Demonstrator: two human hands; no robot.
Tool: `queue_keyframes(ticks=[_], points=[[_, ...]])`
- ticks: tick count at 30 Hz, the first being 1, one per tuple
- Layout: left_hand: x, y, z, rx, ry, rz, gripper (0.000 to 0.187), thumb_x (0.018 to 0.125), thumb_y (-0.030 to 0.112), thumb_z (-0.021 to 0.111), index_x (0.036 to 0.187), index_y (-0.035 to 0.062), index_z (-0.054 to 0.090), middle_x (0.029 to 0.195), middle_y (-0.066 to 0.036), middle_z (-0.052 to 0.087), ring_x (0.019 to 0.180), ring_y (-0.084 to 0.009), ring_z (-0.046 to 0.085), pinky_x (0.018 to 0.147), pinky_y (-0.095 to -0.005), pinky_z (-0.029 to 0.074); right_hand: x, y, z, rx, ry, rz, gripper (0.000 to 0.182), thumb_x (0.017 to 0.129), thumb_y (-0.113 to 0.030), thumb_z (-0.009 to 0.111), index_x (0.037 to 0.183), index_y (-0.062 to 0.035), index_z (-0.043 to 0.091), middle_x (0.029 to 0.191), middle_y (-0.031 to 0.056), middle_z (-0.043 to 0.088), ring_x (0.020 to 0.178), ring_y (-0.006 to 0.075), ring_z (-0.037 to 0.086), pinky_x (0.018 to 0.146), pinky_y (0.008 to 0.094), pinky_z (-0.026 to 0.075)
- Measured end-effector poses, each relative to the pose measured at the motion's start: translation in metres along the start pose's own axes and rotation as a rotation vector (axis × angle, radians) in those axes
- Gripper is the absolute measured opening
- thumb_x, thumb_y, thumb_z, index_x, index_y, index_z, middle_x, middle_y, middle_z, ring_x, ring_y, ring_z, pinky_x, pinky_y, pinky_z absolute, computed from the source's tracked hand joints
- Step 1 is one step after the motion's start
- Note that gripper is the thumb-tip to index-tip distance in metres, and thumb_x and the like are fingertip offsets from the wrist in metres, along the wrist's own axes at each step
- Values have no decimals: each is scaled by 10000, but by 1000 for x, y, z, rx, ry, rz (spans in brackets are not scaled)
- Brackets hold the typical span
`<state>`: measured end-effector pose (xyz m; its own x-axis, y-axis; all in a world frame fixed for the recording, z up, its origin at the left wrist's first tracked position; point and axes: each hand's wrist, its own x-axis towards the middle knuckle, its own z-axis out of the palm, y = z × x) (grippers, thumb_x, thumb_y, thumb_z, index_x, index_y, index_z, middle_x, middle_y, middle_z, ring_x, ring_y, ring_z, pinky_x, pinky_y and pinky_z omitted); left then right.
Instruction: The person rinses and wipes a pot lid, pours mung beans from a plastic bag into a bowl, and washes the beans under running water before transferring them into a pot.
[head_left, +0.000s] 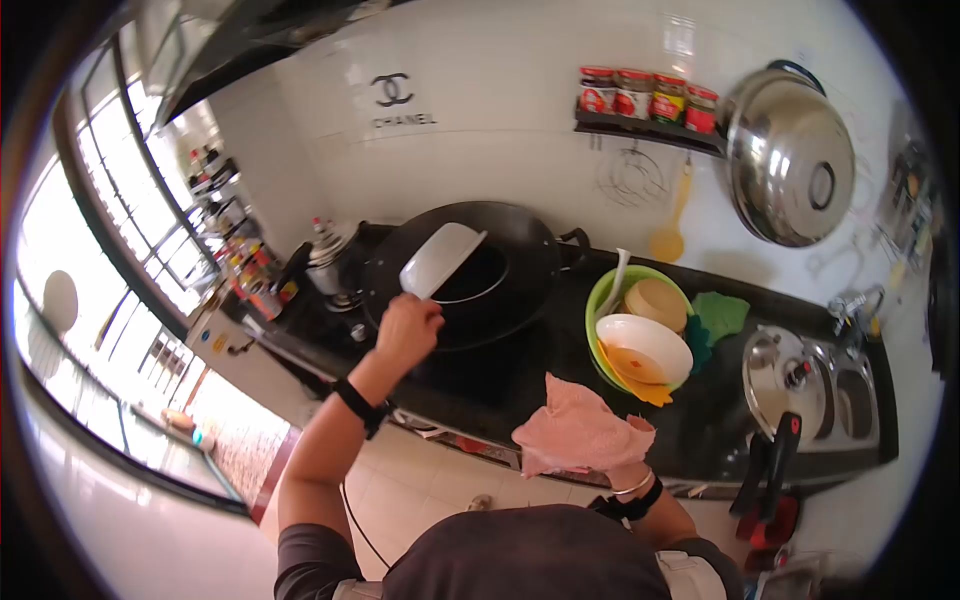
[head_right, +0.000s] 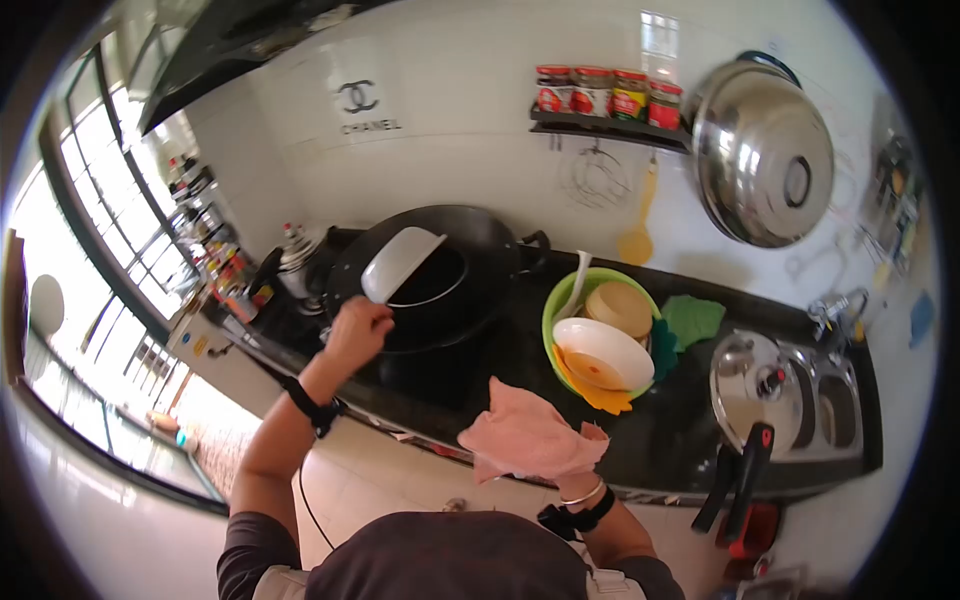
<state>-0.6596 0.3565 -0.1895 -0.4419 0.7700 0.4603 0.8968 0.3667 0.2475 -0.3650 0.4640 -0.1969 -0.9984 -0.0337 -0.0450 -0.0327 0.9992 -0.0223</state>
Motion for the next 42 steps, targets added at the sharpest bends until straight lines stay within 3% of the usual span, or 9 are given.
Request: queue_keyframes(ticks=[3, 7, 11, 13, 15, 18, 21, 28, 42], points=[[53, -38, 27, 221, 92, 50, 242, 751, 225, 681, 914, 53, 635, 842, -176, 607, 847, -353, 597, 722, -432, 496, -9, -20, 5, -25, -44, 182, 87, 722, -259, 558, 788, -202, 549, 787, 65, 528, 870, 237, 525, 762, 387, 403], [88, -73, 58, 135, -240, 135, 200, 772, 192, 653, 859, 35, 566, 887, -201, 594, 843, -388, 585, 718, -469, 468, -17, -49, -7, -4, -266, 307, 150, 698, -239, 614, 618, -223, 488, 601, 29, 491, 652, 197, 503, 715, 383, 337], [94, -74, 43, 108, -72, 292, 155, 786, 73, 594, 921, 24, 535, 865, -192, 584, 803, -391, 587, 686, -471, 466, -25, -58, 29, 117, 561, 222, 266, 661, -266, 605, 583, -209, 357, 504, 23, 281, 484, 220, 323, 675, 346, 289], [104, -69, 22, 119, 14, 373, 92, 786, 30, 579, 856, 22, 520, 881, -166, 587, 845, -351, 592, 705, -439, 483, -33, -73, 16, -101, 116, 360, 325, 610, -265, 621, 583, -210, 302, 541, 29, 219, 542, 211, 289, 643, 320, 262], [107, -42, -10, 98, 102, 488, 87, 781, 2, 564, 845, 23, 510, 856, -144, 567, 838, -335, 579, 691, -422, 483, -38, -76, 28, -170, 91, 395, 359, 588, -268, 622, 579, -213, 268, 548, 36, 194, 556, 212, 263, 631, 307, 262], [105, 21, -49, 12, 193, 584, 95, 776, 22, 582, 833, 30, 507, 830, -131, 547, 811, -332, 561, 669, -418, 472, -56, -77, 38, -5, 389, 403, 338, 605, -265, 631, 571, -208, 300, 547, 42, 195, 545, 210, 271, 627, 316, 267], [102, 82, -47, -30, 221, 759, 109, 752, 19, 585, 844, 52, 536, 842, -116, 560, 798, -317, 568, 661, -405, 478, -77, -80, 48, -29, 290, 456, 309, 627, -275, 648, 575, -202, 352, 547, 46, 178, 547, 213, 286, 619, 336, 276], [73, 204, 59, -181, 11, 1027, 149, 722, 67, 567, 868, 62, 540, 835, -87, 542, 798, -263, 596, 652, -355, 519, -115, -84, 79, -82, 651, 462, 285, 664, -300, 740, 796, -176, 520, 725, 90, 336, 681, 234, 382, 579, 316, 318], [45, 209, 134, -68, -330, 990, 100, 776, 157, 617, 802, 77, 563, 835, -113, 556, 771, -307, 608, 642, -424, 499, -154, -88, 88, 5, 582, 524, 381, 684, -333, 747, 988, -153, 603, 992, 116, 466, 1015, 280, 517, 799, 329, 481]])
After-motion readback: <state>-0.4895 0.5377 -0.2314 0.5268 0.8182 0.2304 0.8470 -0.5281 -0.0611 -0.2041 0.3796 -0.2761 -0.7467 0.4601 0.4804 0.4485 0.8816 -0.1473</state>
